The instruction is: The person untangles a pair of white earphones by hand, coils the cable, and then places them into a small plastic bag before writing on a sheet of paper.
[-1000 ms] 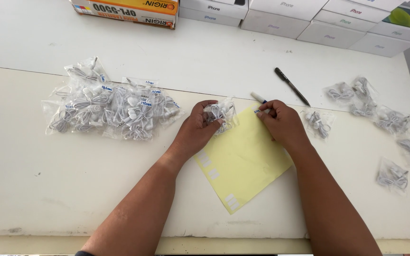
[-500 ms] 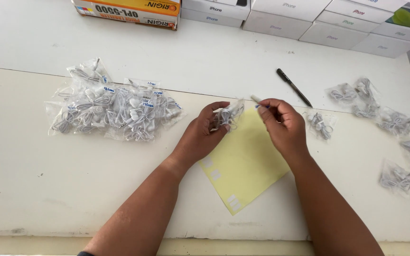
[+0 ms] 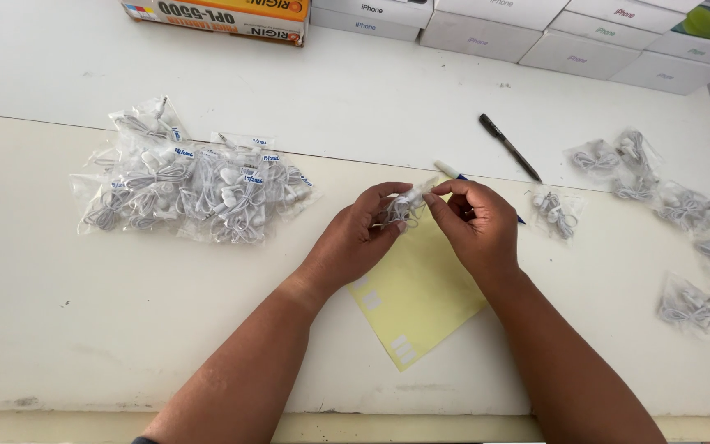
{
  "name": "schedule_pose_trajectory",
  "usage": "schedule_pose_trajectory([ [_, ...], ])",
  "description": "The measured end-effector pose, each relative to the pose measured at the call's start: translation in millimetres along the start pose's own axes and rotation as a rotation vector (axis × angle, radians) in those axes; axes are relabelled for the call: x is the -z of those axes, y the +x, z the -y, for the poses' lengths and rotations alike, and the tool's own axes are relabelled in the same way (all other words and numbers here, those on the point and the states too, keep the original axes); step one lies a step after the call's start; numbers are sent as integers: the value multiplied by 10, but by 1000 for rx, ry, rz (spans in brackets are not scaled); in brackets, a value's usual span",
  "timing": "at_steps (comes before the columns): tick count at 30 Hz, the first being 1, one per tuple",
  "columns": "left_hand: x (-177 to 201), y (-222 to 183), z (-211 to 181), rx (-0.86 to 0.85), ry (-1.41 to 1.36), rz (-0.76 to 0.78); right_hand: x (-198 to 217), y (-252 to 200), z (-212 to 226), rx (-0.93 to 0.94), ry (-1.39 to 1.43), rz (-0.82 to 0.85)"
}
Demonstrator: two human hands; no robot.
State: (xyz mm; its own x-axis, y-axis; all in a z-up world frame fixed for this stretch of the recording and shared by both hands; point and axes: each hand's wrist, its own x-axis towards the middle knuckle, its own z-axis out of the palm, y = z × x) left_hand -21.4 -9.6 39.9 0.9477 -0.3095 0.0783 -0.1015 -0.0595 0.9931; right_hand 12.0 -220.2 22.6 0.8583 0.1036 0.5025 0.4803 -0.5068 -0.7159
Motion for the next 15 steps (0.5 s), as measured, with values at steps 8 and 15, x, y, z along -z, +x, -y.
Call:
schedule_pose_trajectory([
  [8, -16, 23, 147, -71, -52, -24, 30, 31, 3, -155, 148, -37],
  [15, -92, 106, 307, -8, -329, -91, 92, 57, 39, -339, 596, 141],
])
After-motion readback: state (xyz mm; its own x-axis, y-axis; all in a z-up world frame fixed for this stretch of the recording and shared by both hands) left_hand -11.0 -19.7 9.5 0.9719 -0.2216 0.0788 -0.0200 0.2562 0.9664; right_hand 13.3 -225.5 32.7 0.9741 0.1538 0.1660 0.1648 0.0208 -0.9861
